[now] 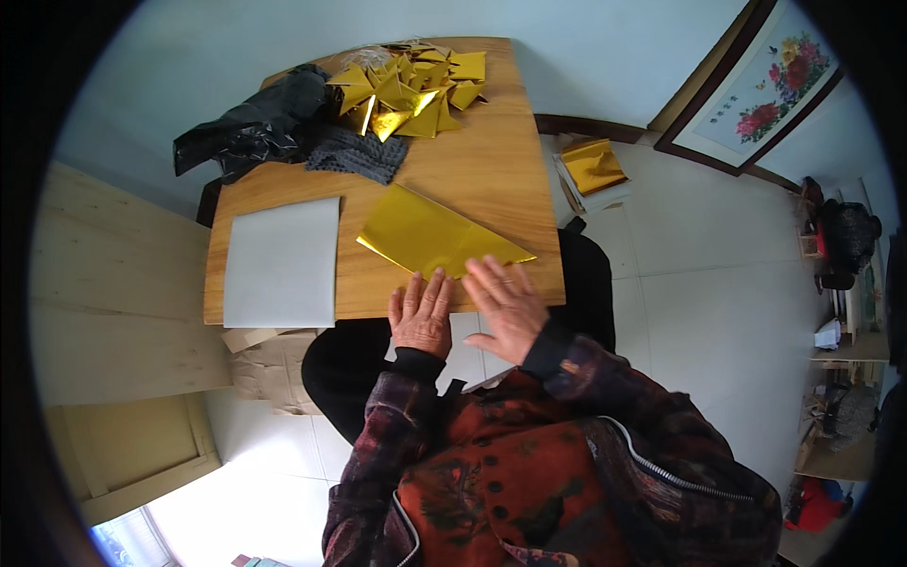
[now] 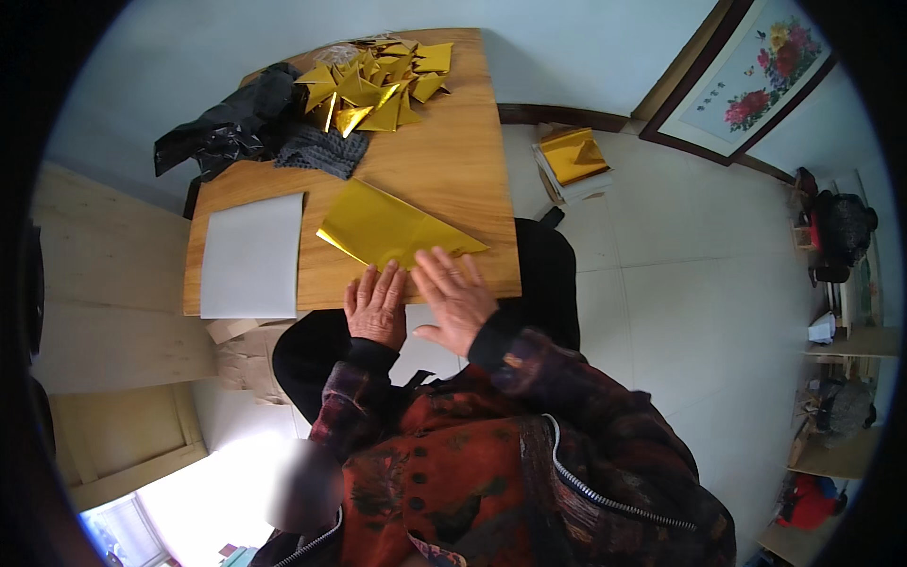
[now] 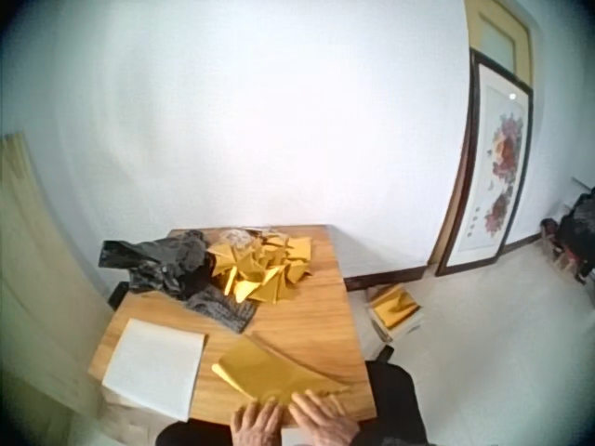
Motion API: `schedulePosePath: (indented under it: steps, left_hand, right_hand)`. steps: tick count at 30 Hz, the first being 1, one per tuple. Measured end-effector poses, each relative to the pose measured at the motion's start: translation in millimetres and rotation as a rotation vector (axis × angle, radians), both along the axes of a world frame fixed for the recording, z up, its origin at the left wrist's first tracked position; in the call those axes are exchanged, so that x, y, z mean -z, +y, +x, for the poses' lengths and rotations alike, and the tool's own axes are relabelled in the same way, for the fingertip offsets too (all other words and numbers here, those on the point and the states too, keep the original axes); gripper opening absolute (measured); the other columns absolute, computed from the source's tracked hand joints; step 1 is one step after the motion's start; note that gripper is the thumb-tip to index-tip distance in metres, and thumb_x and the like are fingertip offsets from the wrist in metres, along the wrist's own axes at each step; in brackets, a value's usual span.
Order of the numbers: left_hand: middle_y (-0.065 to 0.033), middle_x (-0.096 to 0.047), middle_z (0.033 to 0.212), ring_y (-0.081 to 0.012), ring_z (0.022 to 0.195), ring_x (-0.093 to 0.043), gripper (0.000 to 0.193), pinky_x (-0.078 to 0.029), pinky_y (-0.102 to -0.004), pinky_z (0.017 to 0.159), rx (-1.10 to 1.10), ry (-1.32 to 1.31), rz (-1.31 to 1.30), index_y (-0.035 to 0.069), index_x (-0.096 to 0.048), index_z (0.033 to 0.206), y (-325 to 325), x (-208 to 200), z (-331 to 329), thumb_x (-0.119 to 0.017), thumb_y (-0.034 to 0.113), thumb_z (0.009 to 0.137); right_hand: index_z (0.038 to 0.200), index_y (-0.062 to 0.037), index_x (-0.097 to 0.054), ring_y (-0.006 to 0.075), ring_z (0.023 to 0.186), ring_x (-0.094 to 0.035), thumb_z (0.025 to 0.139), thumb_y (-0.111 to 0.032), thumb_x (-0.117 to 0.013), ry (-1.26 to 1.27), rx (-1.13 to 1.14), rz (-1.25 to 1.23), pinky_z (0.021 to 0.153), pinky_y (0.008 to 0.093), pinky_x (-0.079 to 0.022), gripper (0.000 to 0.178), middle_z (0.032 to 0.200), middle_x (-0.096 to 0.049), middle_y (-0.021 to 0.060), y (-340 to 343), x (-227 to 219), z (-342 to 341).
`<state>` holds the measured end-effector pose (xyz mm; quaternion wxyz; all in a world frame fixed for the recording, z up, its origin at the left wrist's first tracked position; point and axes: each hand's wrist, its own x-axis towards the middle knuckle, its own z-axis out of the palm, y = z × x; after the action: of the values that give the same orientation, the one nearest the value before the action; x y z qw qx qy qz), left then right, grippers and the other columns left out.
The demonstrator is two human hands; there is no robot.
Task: The person folds a sheet of gold-colored paper by hand into a triangular packet. They separate a sheet from a stack, fold it in half, then fold the corners inward to form a pyramid-like shape, and finally tuck the flaps to close the packet.
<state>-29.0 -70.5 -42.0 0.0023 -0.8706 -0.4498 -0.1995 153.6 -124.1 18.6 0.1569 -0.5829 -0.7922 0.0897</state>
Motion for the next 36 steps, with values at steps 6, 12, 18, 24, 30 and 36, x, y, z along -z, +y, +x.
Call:
schedulePosePath:
  steps: [6,12,18,24,30,36]
  left_hand:
    - [0.0028,-0.049,0.143,-0.0241,0.135,-0.041,0.056,-0.025,-0.0492,0.112,-0.003,0.052,0.000,0.019,-0.051,0.136,0,-2,-1,-0.063,0.016,0.082]
    - [0.0046,-0.047,0.145,-0.0237,0.137,-0.040,0.055,-0.025,-0.0517,0.112,-0.006,0.005,-0.087,0.021,-0.050,0.137,-2,-6,0,-0.060,0.013,0.083]
    - [0.0026,-0.045,0.146,-0.0259,0.137,-0.037,0.071,-0.024,-0.0493,0.112,0.030,0.034,-0.052,0.020,-0.048,0.139,1,-7,-2,-0.071,0.012,0.072]
    - [0.0033,-0.042,0.149,-0.0255,0.139,-0.035,0.066,-0.022,-0.0520,0.113,0.025,0.033,-0.132,0.022,-0.045,0.141,0,-10,-2,-0.066,0.015,0.079]
    - [0.0032,-0.040,0.151,-0.0250,0.140,-0.032,0.070,-0.018,-0.0517,0.115,0.023,0.064,-0.167,0.021,-0.043,0.143,1,-13,-2,-0.067,0.017,0.077]
    - [0.0023,-0.042,0.148,-0.0257,0.138,-0.035,0.074,-0.023,-0.0514,0.113,0.043,0.080,-0.136,0.020,-0.044,0.141,1,-16,-3,-0.073,0.018,0.074]
  right_hand:
    - [0.148,-0.0065,-0.030,0.0305,0.145,-0.021,0.074,-0.051,-0.075,-0.068,0.039,-0.097,0.116,0.0544,-0.016,0.097,0.156,-0.026,0.0106,23,24,-11]
    - [0.149,-0.0072,-0.031,0.0277,0.146,-0.020,0.076,-0.055,-0.070,-0.080,0.126,-0.042,0.117,0.0504,-0.015,0.095,0.157,-0.025,0.0095,6,24,30]
    - [0.148,-0.0063,-0.031,0.0267,0.146,-0.020,0.081,-0.052,-0.067,-0.126,0.225,-0.075,0.117,0.0522,-0.015,0.089,0.158,-0.023,0.0078,-2,18,44]
    - [0.147,-0.0028,-0.032,0.0286,0.146,-0.020,0.083,-0.051,-0.066,-0.106,0.256,-0.059,0.117,0.0529,-0.015,0.088,0.156,-0.026,0.0110,-8,10,36]
    - [0.149,-0.0067,-0.031,0.0265,0.147,-0.019,0.084,-0.056,-0.062,-0.020,0.045,-0.076,0.117,0.0541,-0.012,0.087,0.158,-0.025,0.0088,13,24,-19]
    - [0.148,-0.0052,-0.032,0.0249,0.147,-0.019,0.085,-0.055,-0.061,-0.153,0.268,-0.092,0.117,0.0535,-0.012,0.086,0.159,-0.024,0.0092,-10,23,50]
